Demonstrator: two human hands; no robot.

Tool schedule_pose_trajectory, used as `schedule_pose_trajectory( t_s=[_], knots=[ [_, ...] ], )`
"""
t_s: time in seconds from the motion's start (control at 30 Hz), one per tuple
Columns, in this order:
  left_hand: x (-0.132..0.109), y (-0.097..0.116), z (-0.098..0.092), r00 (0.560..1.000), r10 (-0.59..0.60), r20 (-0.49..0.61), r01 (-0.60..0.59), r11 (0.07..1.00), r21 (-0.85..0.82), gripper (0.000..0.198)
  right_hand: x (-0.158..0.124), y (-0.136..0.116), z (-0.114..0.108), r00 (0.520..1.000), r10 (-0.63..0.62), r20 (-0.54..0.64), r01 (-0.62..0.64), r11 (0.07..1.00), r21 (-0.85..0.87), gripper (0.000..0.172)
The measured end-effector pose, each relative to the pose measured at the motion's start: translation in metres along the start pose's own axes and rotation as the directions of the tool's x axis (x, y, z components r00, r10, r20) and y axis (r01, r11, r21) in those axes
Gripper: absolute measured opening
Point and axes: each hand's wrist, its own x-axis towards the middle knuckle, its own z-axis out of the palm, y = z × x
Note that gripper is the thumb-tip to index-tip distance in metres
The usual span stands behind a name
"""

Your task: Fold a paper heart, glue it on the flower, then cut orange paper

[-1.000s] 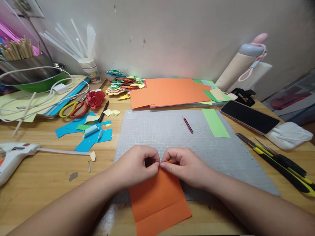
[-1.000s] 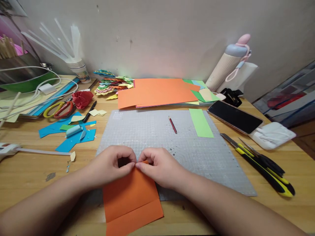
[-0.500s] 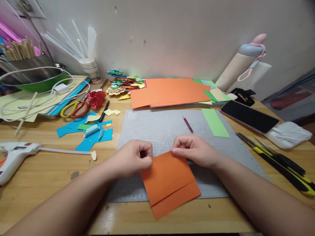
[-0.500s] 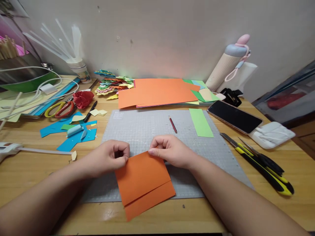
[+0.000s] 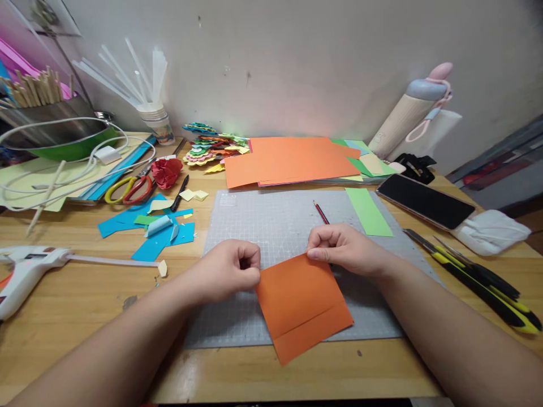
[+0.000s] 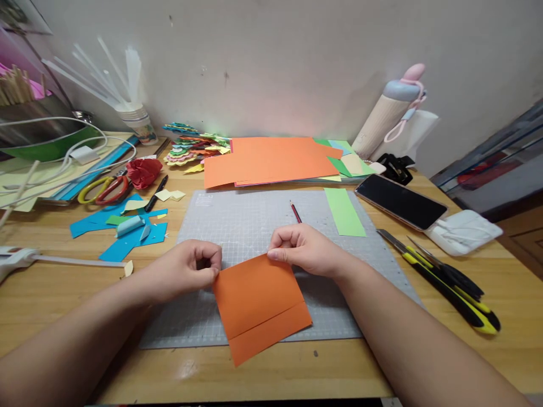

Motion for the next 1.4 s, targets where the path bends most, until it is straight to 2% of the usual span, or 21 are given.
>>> schedule_pose_trajectory(
  t_s=[0.47, 0.57, 0.67, 0.73, 0.8, 0.9, 0.93, 1.0, 1.03, 1.1, 1.17, 1.2, 1.23, 1.3, 1.4],
  knots=[
    [-0.002, 0.003, -0.001, 0.999, -0.037, -0.034, 0.037, 0.999, -0.007, 0.006, -0.004, -0.002, -0.011, 0.999, 0.007, -0.039, -0.007, 1.0, -0.001, 0.021],
    [-0.001, 0.004, -0.004, 0.989, -0.1, -0.112, 0.095, 0.994, -0.044, 0.009, -0.003, -0.001, -0.018, 0.986, -0.031, -0.165, 0.046, 0.995, 0.088, 0.024],
    [0.003, 0.003, -0.005, 0.969, -0.122, -0.214, 0.084, 0.98, -0.182, 0.01, 0.002, 0.004, -0.02, 0.929, -0.011, -0.37, 0.108, 0.964, 0.243, 0.028],
    [0.006, 0.002, -0.003, 0.962, -0.102, -0.252, 0.015, 0.945, -0.325, 0.02, 0.007, 0.007, -0.016, 0.894, 0.087, -0.44, 0.091, 0.926, 0.367, 0.029],
    [0.008, 0.001, -0.001, 0.964, -0.068, -0.259, -0.062, 0.885, -0.461, 0.034, 0.011, 0.009, -0.009, 0.872, 0.176, -0.457, 0.063, 0.885, 0.461, 0.028],
    [0.007, 0.002, 0.002, 0.964, 0.014, -0.265, -0.163, 0.818, -0.552, 0.073, 0.015, 0.011, 0.003, 0.867, 0.218, -0.447, 0.048, 0.858, 0.512, 0.024],
    [0.006, 0.002, 0.002, 0.96, 0.041, -0.278, -0.195, 0.81, -0.553, 0.08, 0.015, 0.011, 0.006, 0.873, 0.215, -0.438, 0.041, 0.862, 0.505, 0.023],
    [0.005, 0.003, 0.002, 0.95, 0.063, -0.305, -0.228, 0.809, -0.542, 0.079, 0.015, 0.009, 0.012, 0.886, 0.196, -0.42, -0.005, 0.91, 0.414, 0.024],
    [0.004, 0.004, 0.002, 0.946, 0.059, -0.318, -0.23, 0.814, -0.533, 0.075, 0.014, 0.008, 0.014, 0.891, 0.159, -0.426, -0.026, 0.954, 0.3, 0.024],
    [0.005, 0.005, 0.002, 0.94, 0.035, -0.339, -0.216, 0.831, -0.513, 0.066, 0.011, 0.006, 0.02, 0.89, -0.023, -0.456, -0.004, 0.998, -0.057, 0.022],
    [0.005, 0.006, 0.003, 0.93, 0.006, -0.367, -0.196, 0.853, -0.484, 0.059, 0.005, 0.003, 0.027, 0.881, -0.262, -0.394, 0.108, 0.922, -0.371, 0.028],
    [0.005, 0.006, 0.004, 0.925, -0.004, -0.38, -0.189, 0.863, -0.469, 0.057, 0.002, 0.002, 0.031, 0.881, -0.344, -0.325, 0.177, 0.876, -0.449, 0.035],
    [0.005, 0.007, 0.004, 0.922, -0.006, -0.388, -0.186, 0.871, -0.456, 0.055, -0.002, 0.001, 0.035, 0.889, -0.384, -0.25, 0.234, 0.85, -0.473, 0.046],
    [0.003, 0.009, 0.007, 0.921, 0.006, -0.389, -0.191, 0.878, -0.44, 0.053, -0.01, 0.0, 0.045, 0.921, -0.363, -0.139, 0.266, 0.85, -0.455, 0.074],
    [-0.003, 0.013, 0.011, 0.927, 0.062, -0.371, -0.226, 0.88, -0.419, 0.052, -0.018, 0.001, 0.06, 0.955, -0.274, -0.116, 0.191, 0.864, -0.467, 0.106]
  ],
)
